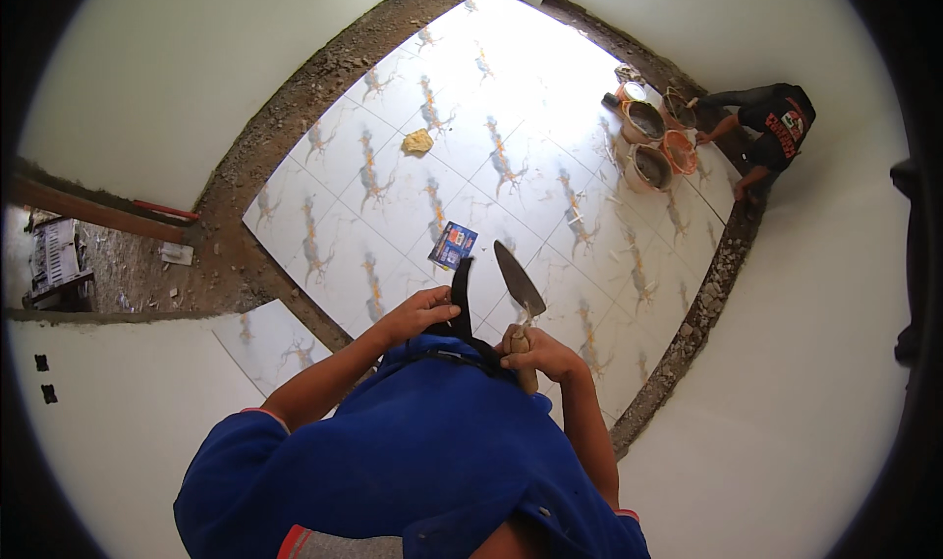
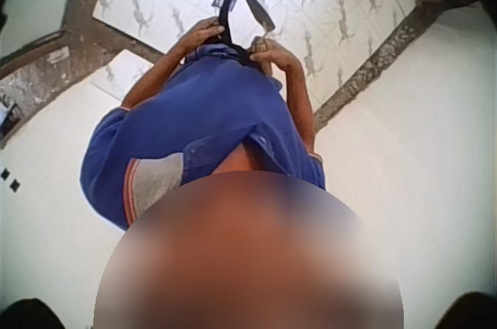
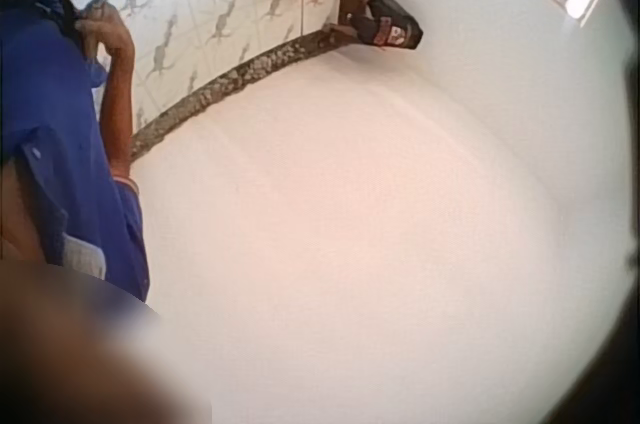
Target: The person clears debris from the floor by hand and then uses a trowel to level the substrate along the edge of the room. The person works along the perimeter, smoothing the surface in preparation for tiling.
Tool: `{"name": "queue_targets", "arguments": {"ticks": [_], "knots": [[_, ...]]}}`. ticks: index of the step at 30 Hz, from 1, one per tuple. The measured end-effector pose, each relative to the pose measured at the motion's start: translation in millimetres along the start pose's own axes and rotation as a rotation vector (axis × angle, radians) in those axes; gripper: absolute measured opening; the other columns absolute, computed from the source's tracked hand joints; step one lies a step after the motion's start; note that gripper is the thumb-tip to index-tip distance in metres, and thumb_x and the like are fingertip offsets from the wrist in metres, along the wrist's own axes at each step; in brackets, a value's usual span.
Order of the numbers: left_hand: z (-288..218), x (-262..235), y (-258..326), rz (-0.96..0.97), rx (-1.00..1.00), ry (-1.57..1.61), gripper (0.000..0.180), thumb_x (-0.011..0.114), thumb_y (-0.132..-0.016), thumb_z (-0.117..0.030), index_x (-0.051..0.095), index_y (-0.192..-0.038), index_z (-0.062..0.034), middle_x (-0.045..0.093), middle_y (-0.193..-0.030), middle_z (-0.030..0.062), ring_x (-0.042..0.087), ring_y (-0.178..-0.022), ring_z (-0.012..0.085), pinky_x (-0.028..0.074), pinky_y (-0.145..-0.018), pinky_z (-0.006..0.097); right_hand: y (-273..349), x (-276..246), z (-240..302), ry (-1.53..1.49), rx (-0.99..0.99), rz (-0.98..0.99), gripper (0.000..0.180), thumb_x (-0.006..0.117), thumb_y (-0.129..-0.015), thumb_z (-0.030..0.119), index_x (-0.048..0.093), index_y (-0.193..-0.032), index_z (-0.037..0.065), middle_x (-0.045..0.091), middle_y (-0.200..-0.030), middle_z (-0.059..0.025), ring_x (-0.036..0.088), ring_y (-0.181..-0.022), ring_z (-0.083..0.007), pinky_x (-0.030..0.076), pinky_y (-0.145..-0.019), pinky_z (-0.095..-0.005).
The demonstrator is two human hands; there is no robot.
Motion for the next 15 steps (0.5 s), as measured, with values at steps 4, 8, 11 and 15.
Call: {"name": "queue_targets", "arguments": {"ticks": [4,8,11,15], "knots": [[0,1,2,0.065,-0.033,-0.012,0.032,0.066,-0.103,-0.017,0.062,-0.131,-0.0015,0.070,-0.125,0.0105,0.065,-0.118,0.0163,0.049,-0.108,0.034,-4,-9,-6,0.191,0.022,-0.100,0.034,0.083,-0.079,0.017,0.066,-0.105,0.002,0.069,-0.094,-0.0056,0.065,-0.092,-0.0186,0.054,-0.087,-0.0330],[-14,1,15,0.110,0.021,-0.067,0.029,0.067,-0.103,-0.023,0.063,-0.123,-0.0014,0.072,-0.116,0.0071,0.064,-0.116,0.0150,0.048,-0.104,0.032,-7,-23,-13,0.288,0.046,-0.232,0.030,0.082,-0.078,0.013,0.064,-0.100,0.002,0.068,-0.092,-0.0062,0.065,-0.085,-0.0185,0.055,-0.080,-0.0331],[-25,0,29,0.150,0.011,-0.138,0.030,0.069,-0.103,-0.024,0.064,-0.122,-0.0022,0.073,-0.117,0.0063,0.063,-0.118,0.0164,0.047,-0.106,0.035,-6,-32,-30,0.297,0.055,-0.275,0.029,0.082,-0.078,0.011,0.064,-0.098,0.002,0.067,-0.090,-0.0068,0.065,-0.082,-0.0185,0.055,-0.076,-0.0333],[-28,3,37,0.219,0.012,-0.313,0.029,0.068,-0.104,-0.025,0.065,-0.122,-0.0032,0.073,-0.124,0.0066,0.064,-0.121,0.0202,0.046,-0.109,0.039,-8,-36,-60,0.270,0.057,-0.360,0.029,0.083,-0.078,0.013,0.063,-0.096,0.003,0.067,-0.088,-0.0067,0.064,-0.080,-0.0183,0.055,-0.074,-0.0348]]}}
Point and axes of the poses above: each hand's wrist, its own y-axis away from the middle knuckle, its own x-axis out of the palm, z = x × y, the point moved 4 cm from there along -y, towards the middle knuckle
